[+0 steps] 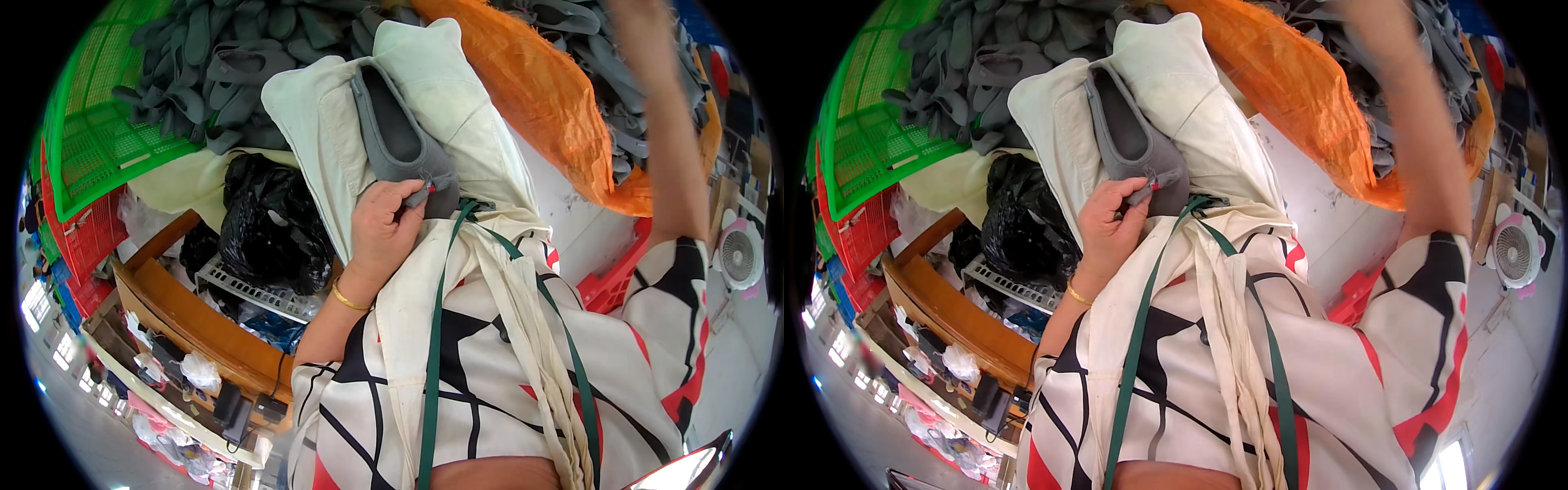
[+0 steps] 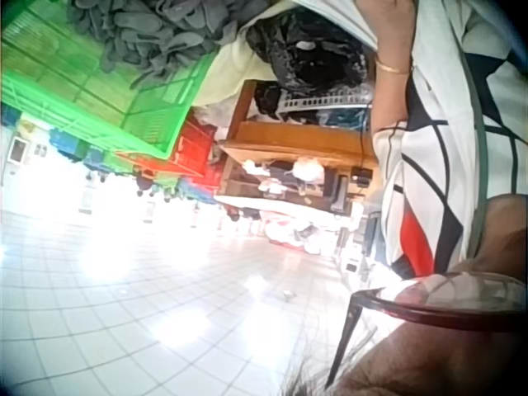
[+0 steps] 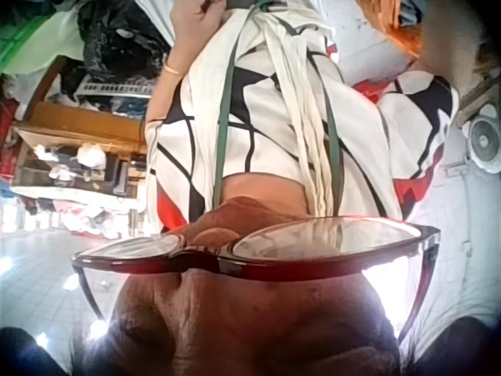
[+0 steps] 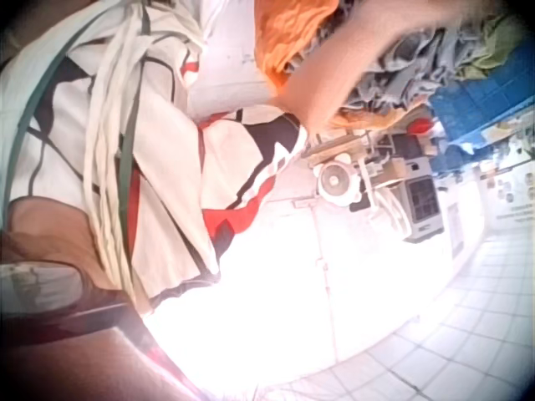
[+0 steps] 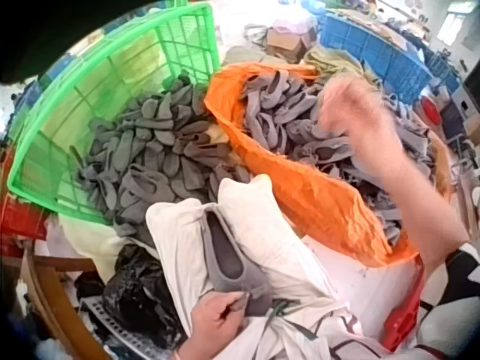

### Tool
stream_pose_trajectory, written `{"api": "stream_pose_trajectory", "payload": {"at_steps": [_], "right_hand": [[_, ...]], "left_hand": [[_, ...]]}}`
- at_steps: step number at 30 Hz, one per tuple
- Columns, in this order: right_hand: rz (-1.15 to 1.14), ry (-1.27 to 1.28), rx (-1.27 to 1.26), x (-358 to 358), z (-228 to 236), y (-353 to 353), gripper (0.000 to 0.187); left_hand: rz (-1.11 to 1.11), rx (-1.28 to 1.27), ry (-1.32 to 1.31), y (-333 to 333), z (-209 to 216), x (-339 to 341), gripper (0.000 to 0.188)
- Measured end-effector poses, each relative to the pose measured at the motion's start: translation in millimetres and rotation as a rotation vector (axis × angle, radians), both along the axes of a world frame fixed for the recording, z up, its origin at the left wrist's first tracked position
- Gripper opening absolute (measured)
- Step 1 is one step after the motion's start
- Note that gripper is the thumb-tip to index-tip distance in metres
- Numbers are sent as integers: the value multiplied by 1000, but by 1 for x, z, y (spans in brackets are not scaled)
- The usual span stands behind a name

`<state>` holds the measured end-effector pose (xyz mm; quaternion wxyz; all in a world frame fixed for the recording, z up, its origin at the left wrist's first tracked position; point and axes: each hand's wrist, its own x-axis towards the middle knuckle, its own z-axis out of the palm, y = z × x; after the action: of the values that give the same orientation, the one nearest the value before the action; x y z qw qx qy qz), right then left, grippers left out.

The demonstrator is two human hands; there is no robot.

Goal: The person sews a decorative bow onto the vamp of a grey slipper using a needle and thread. They repeatedly pull the thread through the fabric to secure the bow, then tie off the thread and trim the excess with scissors. The person handles multiple slippers from a nearby pile during the process.

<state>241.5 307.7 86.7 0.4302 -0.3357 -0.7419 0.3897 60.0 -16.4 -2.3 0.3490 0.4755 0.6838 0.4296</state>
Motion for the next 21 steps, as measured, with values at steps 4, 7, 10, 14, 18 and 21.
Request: {"api": "stream_pose_trajectory", "payload": {"at_steps": [4,7,10,14,18,21], "right_hand": [[725,-523,205,-21,-58,-97,29],[872,-565,391,-32,-78,-127,19],[863,-559,587,-37,-90,-129,13],[739,-492,641,-48,-90,-131,10],[591,-472,654,-57,-103,-131,12],[359,-404,533,-77,-108,-130,18]], "left_hand": [[21,-16,-99,2,3,-2,21],[22,20,-101,5,1,-3,19],[18,-8,-104,5,0,-2,17],[46,-66,-146,4,-2,-1,17],[45,-59,-139,7,-5,-2,17],[56,-140,-176,6,-8,-1,15]]}}
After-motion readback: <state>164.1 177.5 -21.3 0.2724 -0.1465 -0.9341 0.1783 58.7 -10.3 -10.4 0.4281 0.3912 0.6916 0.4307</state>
